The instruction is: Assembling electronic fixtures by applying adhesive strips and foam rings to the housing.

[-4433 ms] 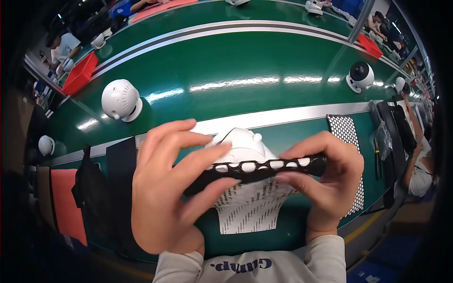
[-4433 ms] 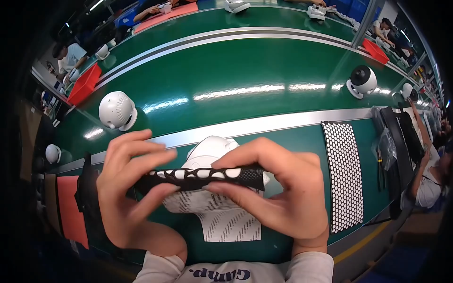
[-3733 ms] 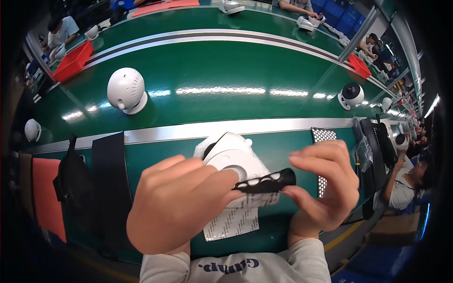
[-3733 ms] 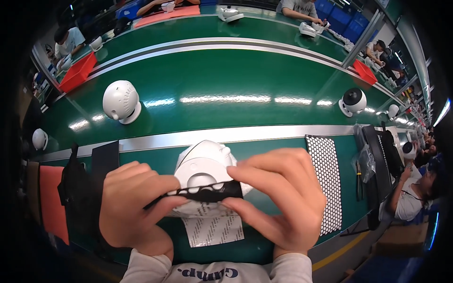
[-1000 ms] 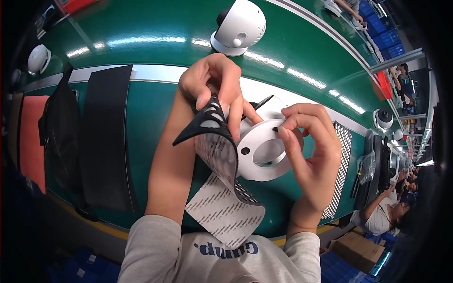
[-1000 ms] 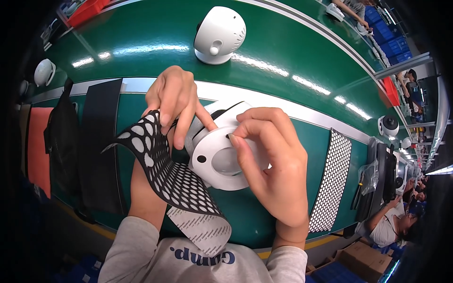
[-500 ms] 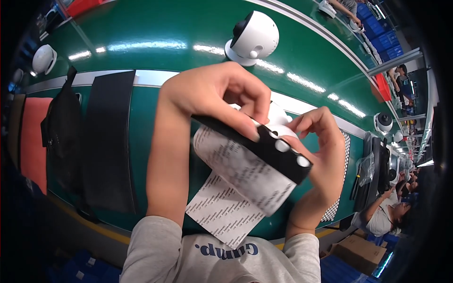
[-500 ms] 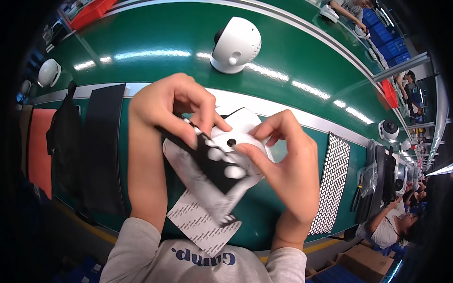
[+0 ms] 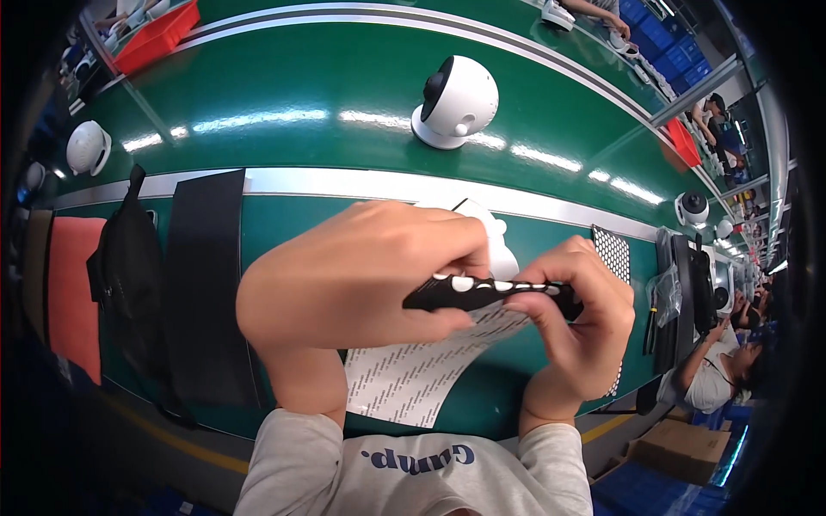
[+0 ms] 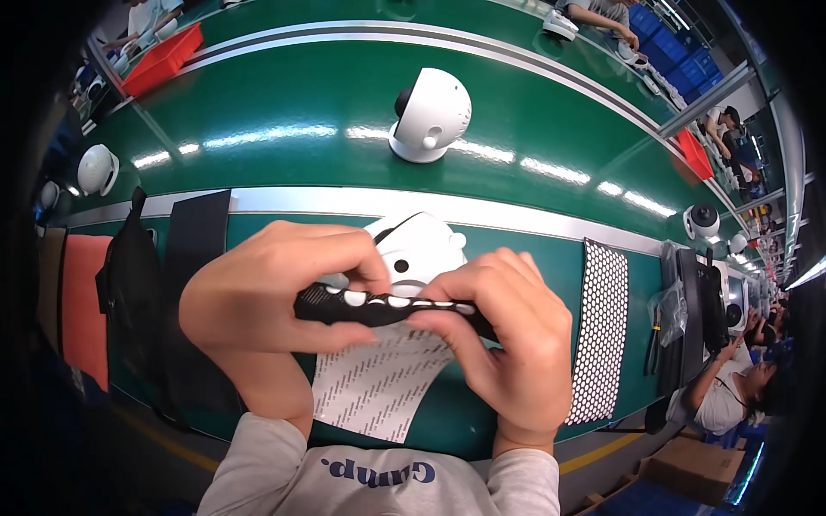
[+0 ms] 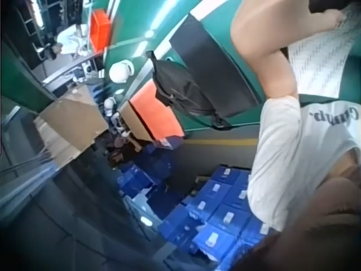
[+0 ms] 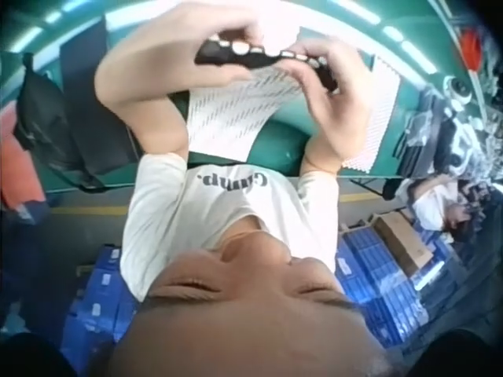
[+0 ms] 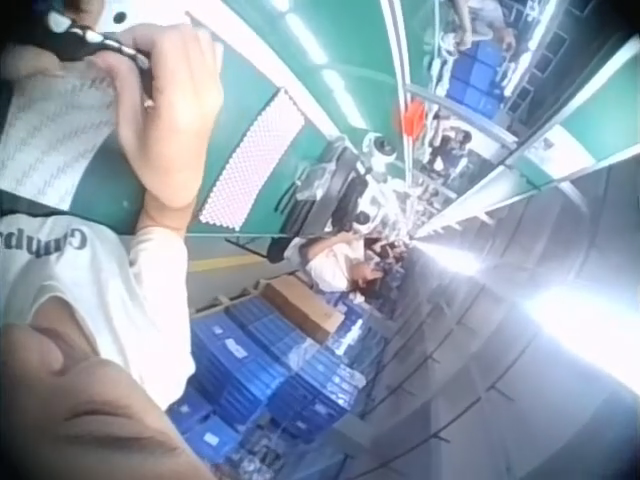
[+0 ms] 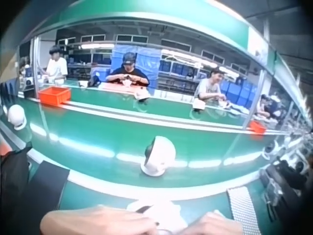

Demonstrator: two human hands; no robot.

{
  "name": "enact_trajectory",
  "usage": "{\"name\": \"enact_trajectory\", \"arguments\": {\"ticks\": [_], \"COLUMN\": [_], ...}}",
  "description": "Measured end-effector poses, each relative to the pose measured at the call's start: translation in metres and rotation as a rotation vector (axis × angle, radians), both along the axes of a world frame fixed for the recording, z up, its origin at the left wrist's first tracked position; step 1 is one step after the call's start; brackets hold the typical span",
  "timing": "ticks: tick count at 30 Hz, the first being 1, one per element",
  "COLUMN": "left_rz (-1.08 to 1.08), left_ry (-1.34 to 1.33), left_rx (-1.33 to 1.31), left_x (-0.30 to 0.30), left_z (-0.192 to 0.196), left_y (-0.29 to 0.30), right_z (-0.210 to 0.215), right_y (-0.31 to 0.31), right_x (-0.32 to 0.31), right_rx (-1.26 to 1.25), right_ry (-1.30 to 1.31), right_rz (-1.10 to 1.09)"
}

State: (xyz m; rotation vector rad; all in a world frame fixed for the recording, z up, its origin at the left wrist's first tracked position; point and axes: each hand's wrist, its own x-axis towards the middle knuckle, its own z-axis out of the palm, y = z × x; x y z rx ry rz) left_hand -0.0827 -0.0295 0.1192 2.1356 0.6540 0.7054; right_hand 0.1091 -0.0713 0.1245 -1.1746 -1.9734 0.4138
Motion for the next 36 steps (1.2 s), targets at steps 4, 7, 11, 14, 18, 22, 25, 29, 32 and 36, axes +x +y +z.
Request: {"name": "enact_trajectory", "arguments": {"ticks": [4,7,11,14,18,22,25,29,32,36], "left_rz": [0.136,0.216,0.314,0.281,0.279,0.227,0.097,-0.32,-0.505,-0.672], "left_ry": [0.063,0.146,0.191,0.218,0.183,0.213,0.183,0.016,0.029,0.045], "left_rx": [0.085,0.136,0.193,0.195,0.209,0.156,0.02,-0.19,-0.237,-0.242], "left_x": [0.0,0.007,0.011,0.014,0.014,0.014,0.002,-0.029,-0.042,-0.028], "left_z": [0.001,0.001,-0.005,-0.003,-0.007,-0.005,0.002,-0.013,-0.035,-0.036], "left_y": [-0.009,-0.01,-0.013,-0.013,-0.013,-0.009,-0.004,0.017,0.022,0.021], "right_z": [0.005,0.006,0.003,-0.004,-0.005,-0.01,-0.005,-0.006,-0.028,-0.05], "right_y": [0.002,0.002,-0.001,-0.004,-0.008,-0.008,-0.014,-0.029,-0.027,-0.03], "right_x": [0.003,0.004,-0.007,-0.005,-0.005,-0.005,0.003,0.03,0.029,0.026], "right_rx": [0.063,0.107,0.329,0.365,0.339,0.357,0.294,0.099,-0.387,-0.365], "right_ry": [-0.143,-0.288,-0.335,-0.366,-0.376,-0.399,-0.107,0.329,0.377,0.201], "right_rz": [0.032,0.032,-0.106,-0.066,-0.072,-0.01,0.127,0.118,0.102,0.149]}}
